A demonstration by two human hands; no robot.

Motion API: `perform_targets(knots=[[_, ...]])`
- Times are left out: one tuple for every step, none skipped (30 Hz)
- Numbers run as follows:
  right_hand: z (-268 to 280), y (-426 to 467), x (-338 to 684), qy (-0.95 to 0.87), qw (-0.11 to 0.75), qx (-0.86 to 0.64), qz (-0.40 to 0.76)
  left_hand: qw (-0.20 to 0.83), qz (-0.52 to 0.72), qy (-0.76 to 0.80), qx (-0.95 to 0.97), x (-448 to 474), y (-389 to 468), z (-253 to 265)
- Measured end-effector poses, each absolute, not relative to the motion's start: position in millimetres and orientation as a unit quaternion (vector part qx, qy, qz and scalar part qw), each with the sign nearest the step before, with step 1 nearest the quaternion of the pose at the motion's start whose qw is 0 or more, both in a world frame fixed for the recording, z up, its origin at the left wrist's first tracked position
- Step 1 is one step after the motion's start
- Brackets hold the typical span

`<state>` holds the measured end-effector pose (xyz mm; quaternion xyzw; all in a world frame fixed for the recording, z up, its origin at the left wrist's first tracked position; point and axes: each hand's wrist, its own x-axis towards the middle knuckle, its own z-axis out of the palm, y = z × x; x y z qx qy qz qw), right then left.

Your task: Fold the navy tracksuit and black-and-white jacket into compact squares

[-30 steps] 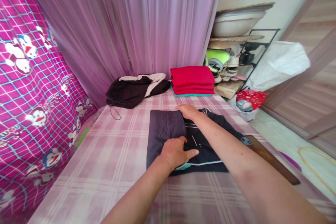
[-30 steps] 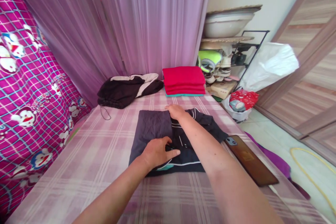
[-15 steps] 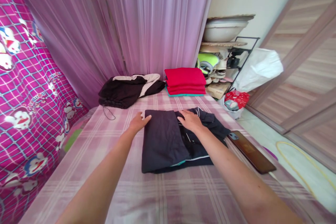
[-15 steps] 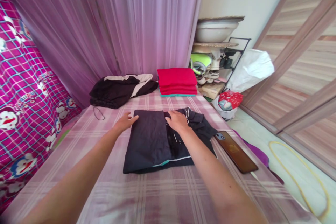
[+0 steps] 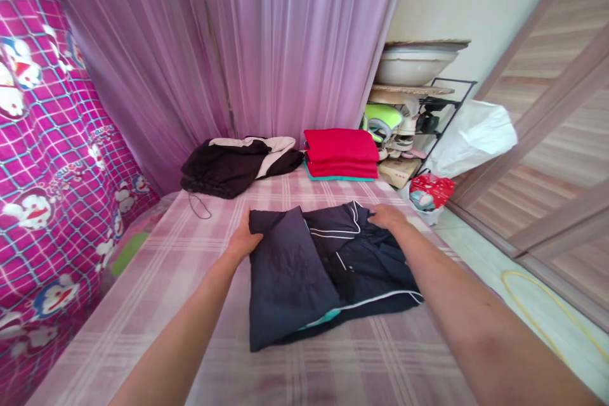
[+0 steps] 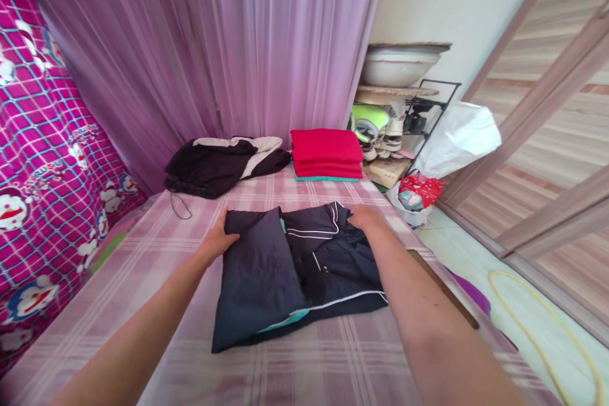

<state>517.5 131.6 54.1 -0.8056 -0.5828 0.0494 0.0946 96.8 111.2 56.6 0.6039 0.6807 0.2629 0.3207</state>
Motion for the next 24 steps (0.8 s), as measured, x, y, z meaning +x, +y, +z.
perform_targets(knots=[[60.8, 140.2, 504.3, -0.592, 0.071, -0.802, 0.043, 0.314, 0.276, 0.683, 0.598, 88.7, 104.8, 53.9], [69.8, 150.0, 487.8, -0.599, 0.049, -0.799, 0.027, 0.310, 0.289, 0.690, 0.587, 80.6, 97.7, 51.3], [80.5, 160.8, 468.6, -0.611, 0.062, -0.789, -0.005, 0.310, 0.302, 0.698, 0.570, 72.7, 90.0, 48.9], [92.5, 172.1, 447.5, -0.628, 0.085, -0.773, -0.026, 0.315, 0.316, 0.707, 0.549, 65.4, 81.7, 46.7], [104.8, 183.6, 425.3, -0.642, 0.110, -0.758, -0.042, 0.325, 0.330, 0.715, 0.524, 58.7, 73.0, 44.9], [116.8, 194.4, 403.0, -0.655, 0.136, -0.741, -0.055, 0.339, 0.343, 0.721, 0.497, 52.4, 64.3, 43.5], [127.6, 204.0, 381.8, -0.674, 0.159, -0.719, -0.063, 0.357, 0.351, 0.725, 0.473, 46.5, 55.8, 42.4], [136.6, 211.8, 362.8, -0.695, 0.172, -0.696, -0.057, 0.374, 0.355, 0.725, 0.456, 40.5, 48.1, 41.8], [143.2, 217.1, 347.1, -0.714, 0.176, -0.676, -0.047, 0.385, 0.356, 0.725, 0.446, 34.3, 41.6, 41.6], [147.0, 219.7, 335.6, -0.725, 0.177, -0.665, -0.037, 0.387, 0.352, 0.726, 0.446, 27.7, 36.6, 42.1], [147.7, 219.2, 328.8, -0.731, 0.172, -0.660, -0.025, 0.382, 0.344, 0.728, 0.453, 20.8, 33.4, 43.2], [145.2, 215.5, 327.2, -0.730, 0.165, -0.663, -0.018, 0.373, 0.336, 0.730, 0.465, 14.0, 32.1, 45.0], [139.6, 208.7, 330.5, -0.723, 0.157, -0.673, -0.013, 0.363, 0.326, 0.732, 0.475, 7.8, 32.7, 47.4], [131.1, 198.8, 338.2, -0.711, 0.149, -0.688, -0.010, 0.358, 0.317, 0.734, 0.482, 2.7, 35.1, 50.4], [120.2, 186.2, 349.3, -0.696, 0.142, -0.704, -0.011, 0.360, 0.309, 0.734, 0.486, -0.9, 38.9, 53.6], [107.5, 171.4, 362.7, -0.674, 0.138, -0.726, -0.009, 0.367, 0.300, 0.734, 0.487, -2.7, 43.8, 57.0], [93.5, 155.1, 376.9, -0.644, 0.137, -0.753, -0.004, 0.379, 0.289, 0.732, 0.487, -2.6, 49.3, 60.1], [79.1, 138.3, 390.5, -0.607, 0.138, -0.783, 0.005, 0.390, 0.276, 0.729, 0.491, -1.1, 54.9, 62.6], [64.8, 122.1, 402.4, -0.568, 0.135, -0.811, 0.022, 0.398, 0.262, 0.725, 0.497, 1.5, 60.2, 64.4], [51.6, 107.6, 411.8, -0.543, 0.126, -0.829, 0.049, 0.402, 0.249, 0.721, 0.507, 4.5, 64.8, 65.3], [40.0, 95.8, 418.0, -0.543, 0.119, -0.828, 0.075, 0.403, 0.239, 0.716, 0.517, 7.6, 68.2, 65.2], [30.6, 87.5, 421.1, -0.556, 0.129, -0.816, 0.088, 0.402, 0.233, 0.712, 0.526, 10.2, 70.0, 64.2], [24.0, 83.1, 421.3, -0.565, 0.142, -0.807, 0.102, 0.400, 0.229, 0.711, 0.531, 12.1, 70.0, 62.4], [20.3, 82.4, 419.0, -0.579, 0.157, -0.792, 0.112, 0.398, 0.227, 0.710, 0.534, 13.1, 67.9, 60.0]])
